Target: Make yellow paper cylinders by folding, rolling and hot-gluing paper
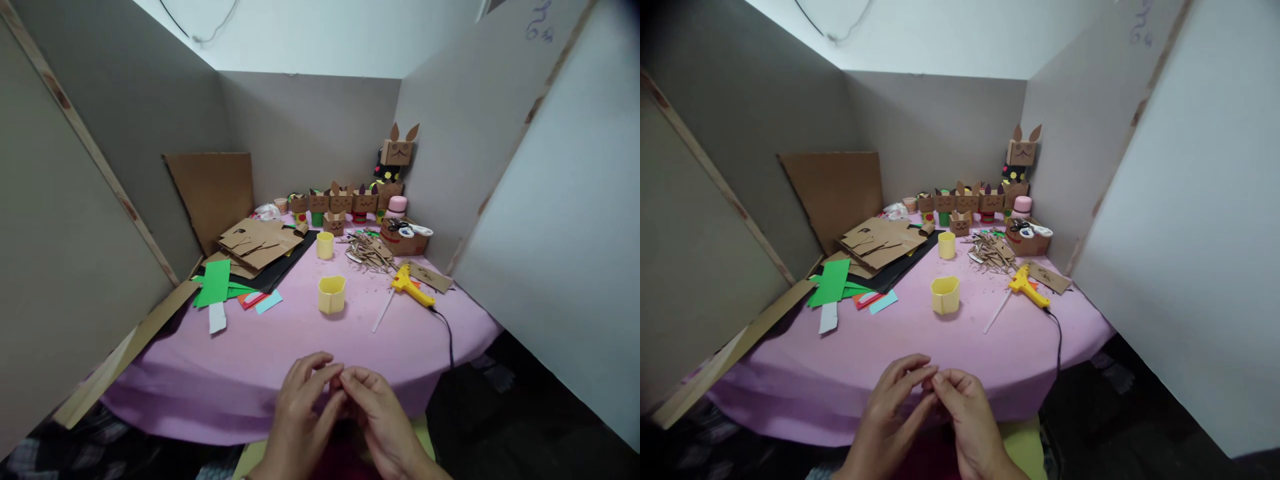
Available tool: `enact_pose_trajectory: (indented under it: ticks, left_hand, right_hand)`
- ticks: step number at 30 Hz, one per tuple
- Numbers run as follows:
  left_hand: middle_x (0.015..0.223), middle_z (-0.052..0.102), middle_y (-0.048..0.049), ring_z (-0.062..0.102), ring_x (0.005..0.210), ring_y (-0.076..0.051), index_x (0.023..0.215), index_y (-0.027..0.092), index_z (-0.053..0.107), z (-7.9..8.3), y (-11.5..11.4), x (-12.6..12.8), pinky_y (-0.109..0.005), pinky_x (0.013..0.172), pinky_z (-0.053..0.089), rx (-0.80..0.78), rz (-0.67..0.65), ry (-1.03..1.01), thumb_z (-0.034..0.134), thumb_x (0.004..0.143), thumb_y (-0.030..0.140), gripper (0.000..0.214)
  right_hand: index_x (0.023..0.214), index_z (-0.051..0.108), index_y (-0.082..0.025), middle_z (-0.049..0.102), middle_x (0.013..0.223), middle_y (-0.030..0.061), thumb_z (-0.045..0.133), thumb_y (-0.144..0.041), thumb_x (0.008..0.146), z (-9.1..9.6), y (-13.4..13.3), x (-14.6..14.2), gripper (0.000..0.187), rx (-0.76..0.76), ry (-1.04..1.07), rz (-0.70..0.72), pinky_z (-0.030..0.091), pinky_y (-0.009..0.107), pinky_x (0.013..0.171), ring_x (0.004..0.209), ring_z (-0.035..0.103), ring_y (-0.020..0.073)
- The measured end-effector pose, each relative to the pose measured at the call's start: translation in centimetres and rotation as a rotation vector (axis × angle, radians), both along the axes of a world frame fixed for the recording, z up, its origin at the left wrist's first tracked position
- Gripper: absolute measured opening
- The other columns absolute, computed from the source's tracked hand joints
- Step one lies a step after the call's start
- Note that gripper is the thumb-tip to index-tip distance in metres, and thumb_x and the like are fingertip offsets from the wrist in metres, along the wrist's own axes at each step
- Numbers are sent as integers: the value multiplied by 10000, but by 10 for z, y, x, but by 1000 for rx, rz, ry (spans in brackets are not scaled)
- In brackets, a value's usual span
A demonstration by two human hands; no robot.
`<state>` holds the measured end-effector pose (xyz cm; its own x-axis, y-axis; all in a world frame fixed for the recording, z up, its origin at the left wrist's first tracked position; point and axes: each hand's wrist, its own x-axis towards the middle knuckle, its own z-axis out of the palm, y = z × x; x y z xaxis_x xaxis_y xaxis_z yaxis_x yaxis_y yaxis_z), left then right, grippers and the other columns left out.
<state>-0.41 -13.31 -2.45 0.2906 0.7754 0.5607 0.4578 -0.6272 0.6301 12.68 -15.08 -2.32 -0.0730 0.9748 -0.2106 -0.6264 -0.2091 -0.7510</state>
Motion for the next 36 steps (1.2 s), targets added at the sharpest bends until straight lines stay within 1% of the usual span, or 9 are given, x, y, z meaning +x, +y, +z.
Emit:
enact_pose_trajectory:
  ticks: [3, 6, 8, 12, 14, 21, 27, 31, 36]
  left_hand:
    - [907, 684, -52, 602, 826, -185, 1008, 241, 626, 0, 5, -2, -322, 727, 469, 157, -38, 92, 582, 790, 112, 258]
    - [870, 707, -39, 602, 789, -182, 964, 230, 642, 2, 9, -3, -325, 731, 447, 159, -51, 46, 567, 795, 102, 225]
    - [850, 704, -37, 599, 803, -188, 898, 227, 663, 4, 10, -2, -318, 737, 441, 8, -25, -80, 554, 809, 151, 160]
    - [766, 666, -20, 585, 790, -188, 761, 210, 657, 10, 16, -2, -283, 731, 424, -509, 99, -461, 565, 800, 301, 135]
    - [709, 626, 0, 559, 745, -172, 687, 206, 617, 11, 21, -4, -265, 716, 410, -599, 134, -562, 547, 801, 346, 193]
    - [500, 391, 65, 372, 509, -114, 507, 208, 422, 14, 32, -17, -223, 534, 329, -631, 124, -641, 454, 846, 381, 381]
    - [603, 574, 35, 512, 555, -113, 795, 182, 673, 23, 31, -19, -232, 569, 414, -756, 34, -636, 648, 713, 318, 160]
    - [686, 676, -19, 595, 672, -148, 710, 175, 715, 25, 29, -16, -247, 650, 457, -763, 59, -635, 723, 615, 238, 115]
    - [623, 675, 9, 597, 647, -139, 556, 192, 666, 29, 31, -23, -227, 640, 461, -685, 116, -633, 746, 560, 199, 80]
  right_hand:
    - [648, 674, -115, 615, 618, 8, 782, -327, 629, 0, -1, -1, 238, -10, 88, 24, 392, 202, 529, 561, 505, 87]
    - [713, 706, -123, 663, 704, 23, 788, -287, 615, 2, 0, 0, 208, -66, 218, 56, 406, 198, 510, 634, 557, 113]
    - [791, 719, -122, 692, 798, 39, 779, -291, 621, 3, 1, 1, 247, -110, 309, 103, 419, 201, 517, 700, 586, 135]
    - [909, 706, -74, 703, 919, 94, 733, -342, 673, 4, 3, 3, 358, -126, 349, 152, 435, 212, 556, 754, 600, 152]
    - [925, 701, -75, 702, 946, 111, 718, -350, 689, 3, 3, 4, 363, -116, 344, 137, 434, 217, 566, 768, 604, 159]
    - [884, 707, -103, 713, 850, 100, 735, -329, 669, 0, 2, 3, 313, -123, 291, 130, 398, 196, 518, 670, 600, 133]
    - [815, 710, -106, 702, 737, 79, 766, -348, 627, 1, 1, 0, 313, -128, 242, 117, 364, 171, 470, 567, 567, 98]
    - [799, 704, -111, 699, 724, 80, 774, -359, 623, 2, 2, -2, 311, -92, 182, 105, 355, 165, 457, 546, 549, 87]
    - [781, 695, -123, 694, 686, 68, 784, -355, 616, -3, 2, -2, 298, -99, 167, 112, 343, 155, 436, 514, 531, 74]
